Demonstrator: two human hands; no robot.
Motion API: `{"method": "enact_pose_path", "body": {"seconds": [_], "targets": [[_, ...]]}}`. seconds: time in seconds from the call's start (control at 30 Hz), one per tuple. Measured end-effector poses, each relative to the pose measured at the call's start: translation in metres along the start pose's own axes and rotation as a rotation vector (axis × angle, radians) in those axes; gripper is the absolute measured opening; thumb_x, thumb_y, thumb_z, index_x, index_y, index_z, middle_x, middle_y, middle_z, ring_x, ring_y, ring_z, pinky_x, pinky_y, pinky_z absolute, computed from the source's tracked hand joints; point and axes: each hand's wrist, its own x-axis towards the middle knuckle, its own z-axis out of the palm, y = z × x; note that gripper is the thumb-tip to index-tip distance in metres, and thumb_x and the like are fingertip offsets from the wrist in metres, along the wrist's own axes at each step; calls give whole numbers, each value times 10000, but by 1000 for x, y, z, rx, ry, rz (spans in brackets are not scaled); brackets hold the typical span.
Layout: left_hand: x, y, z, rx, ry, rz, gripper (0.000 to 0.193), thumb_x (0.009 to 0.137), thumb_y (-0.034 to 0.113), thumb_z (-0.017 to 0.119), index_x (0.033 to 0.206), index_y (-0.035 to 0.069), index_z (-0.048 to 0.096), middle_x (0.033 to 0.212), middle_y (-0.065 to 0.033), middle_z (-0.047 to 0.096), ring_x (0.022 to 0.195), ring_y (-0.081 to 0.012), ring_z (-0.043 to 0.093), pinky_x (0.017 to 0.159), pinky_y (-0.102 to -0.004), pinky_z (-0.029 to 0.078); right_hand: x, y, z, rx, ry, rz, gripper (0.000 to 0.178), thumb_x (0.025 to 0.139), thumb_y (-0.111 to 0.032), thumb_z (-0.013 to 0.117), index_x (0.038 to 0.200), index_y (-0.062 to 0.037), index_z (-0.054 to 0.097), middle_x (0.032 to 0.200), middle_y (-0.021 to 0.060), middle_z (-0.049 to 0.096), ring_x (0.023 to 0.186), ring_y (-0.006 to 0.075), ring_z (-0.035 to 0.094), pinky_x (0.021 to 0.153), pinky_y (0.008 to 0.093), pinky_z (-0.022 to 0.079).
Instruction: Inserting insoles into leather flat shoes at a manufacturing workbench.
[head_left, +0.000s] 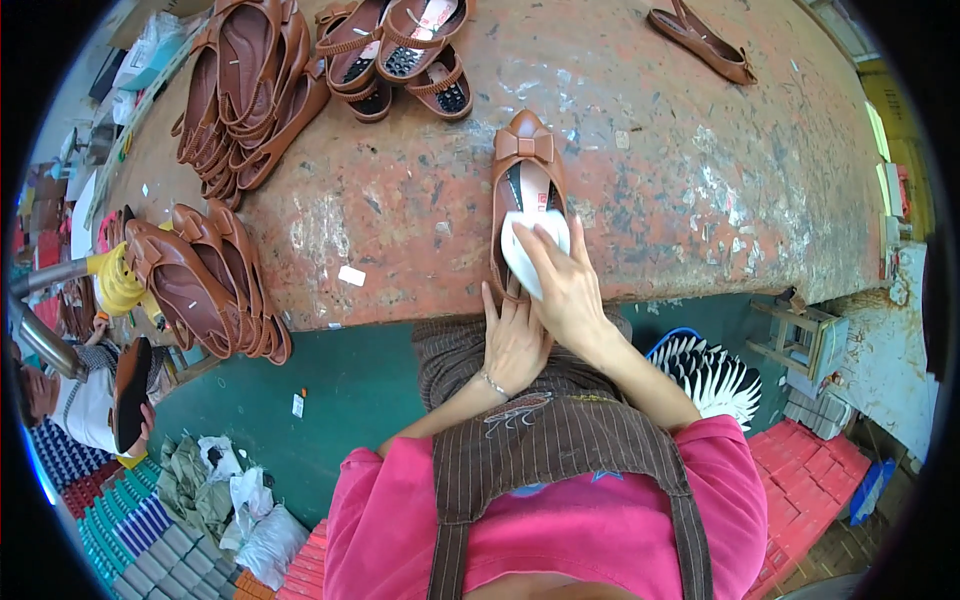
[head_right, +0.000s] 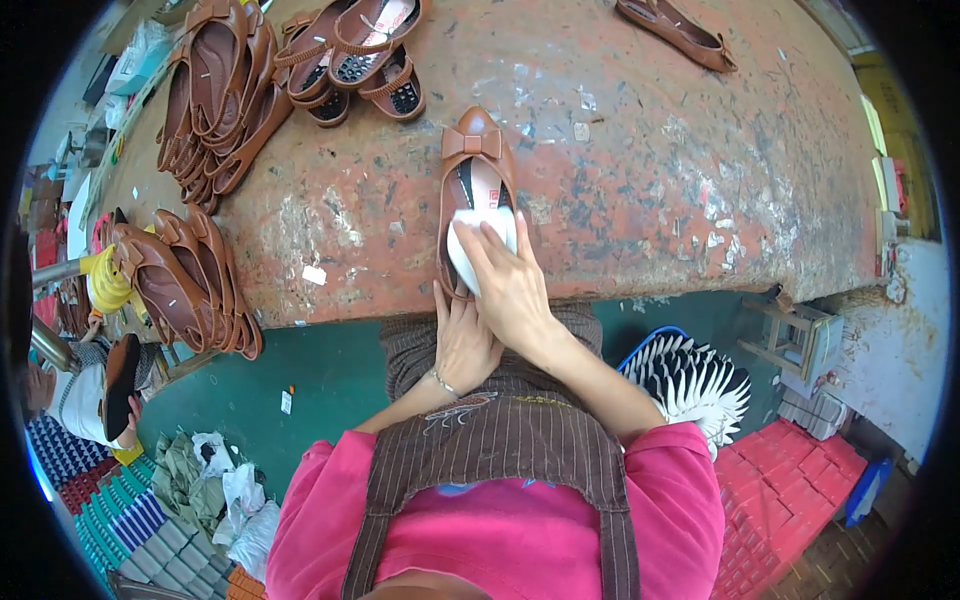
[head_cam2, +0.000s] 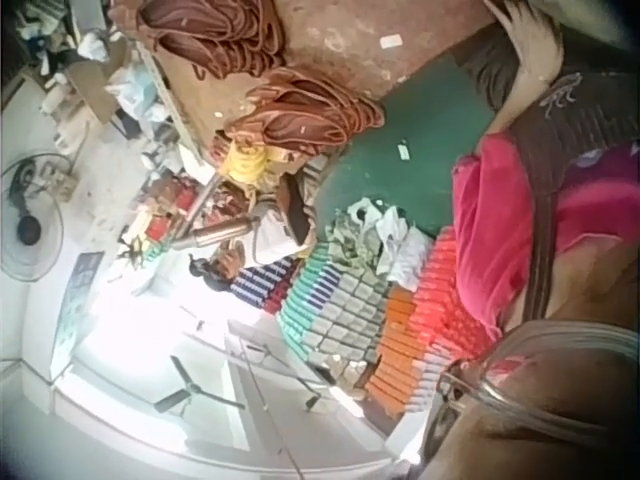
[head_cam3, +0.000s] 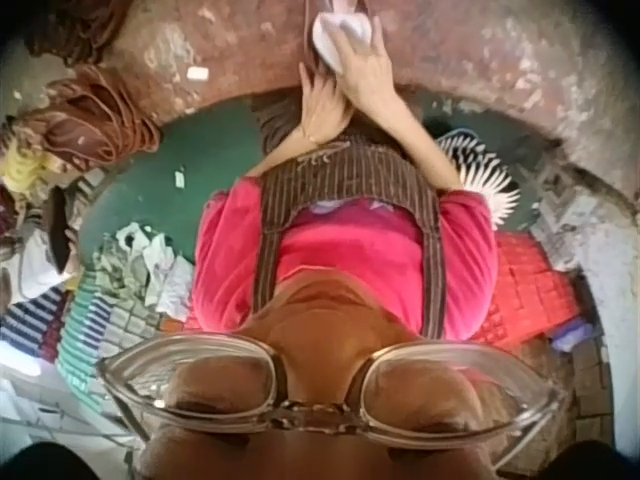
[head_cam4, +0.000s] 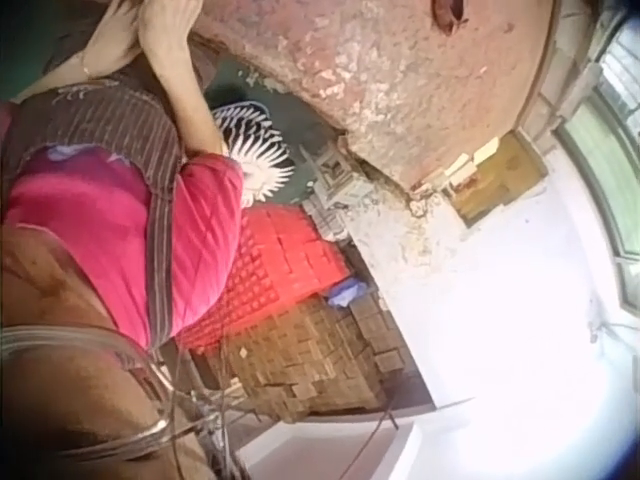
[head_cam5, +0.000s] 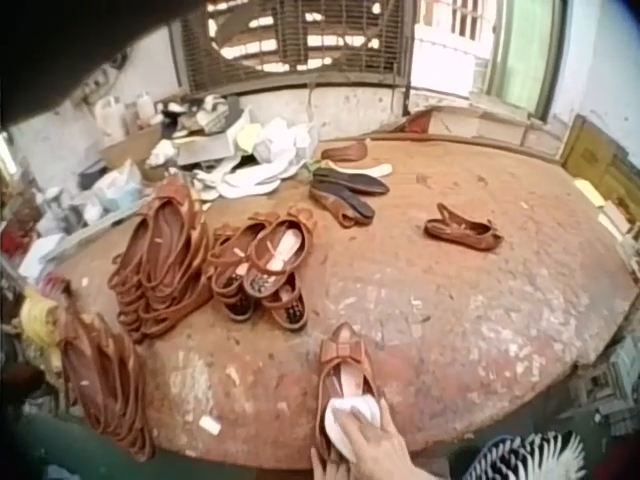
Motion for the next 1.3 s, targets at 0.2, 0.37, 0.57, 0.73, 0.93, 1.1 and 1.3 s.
{"method": "enact_pose_path", "body": {"seconds": [0.2,0.37,0.57,0.73,0.93,1.1,1.3], "targets": [[3,2,1,98,-99,-41,548,892,170,543,1376,-65,441,1465,-196,400,1423,-324,291,1148,-643,140,89,26,9,-153,-235,223,551,755,84,507,1303,32,527,1289,226,584,1261,373,517,1162,553,211],[-3,-2,9,56,-56,-47,485,888,124,496,1333,-69,500,1508,-225,358,1463,-332,232,1148,-648,124,29,24,48,-513,245,-64,302,762,50,511,1058,88,559,1004,237,636,1055,376,600,1142,561,236],[4,-1,1,75,-53,-14,526,830,108,646,1316,-47,517,1410,-233,459,1415,-358,318,1150,-621,158,78,30,30,-335,-29,84,432,795,-9,492,1195,156,492,1084,300,579,1090,416,574,1146,569,219],[-1,-3,8,62,-132,-57,466,892,148,495,1321,-30,531,1428,-191,473,1438,-335,288,1157,-631,141,34,3,34,-328,-74,-40,596,796,-33,483,1310,242,359,1297,407,473,1271,482,469,1171,576,147],[-4,-11,10,59,-171,-51,505,829,161,651,1280,-43,551,1391,-218,463,1428,-358,278,1149,-620,170,71,22,60,-631,197,-38,509,782,-57,513,1238,163,464,1079,271,614,1081,382,591,1133,635,156],[6,-1,-7,72,-81,-19,636,854,189,647,1412,-23,428,1506,-211,357,1449,-323,259,1158,-591,160,99,47,53,-644,-88,2,316,770,-75,537,1018,106,611,778,177,622,839,326,631,1138,672,109],[33,-4,-5,-57,65,-106,736,815,261,708,1424,-16,401,1461,-250,395,1432,-363,281,1141,-611,175,81,46,35,-330,-14,-99,322,800,-112,592,1059,73,638,1002,211,647,1048,381,620,1120,697,115]]}}
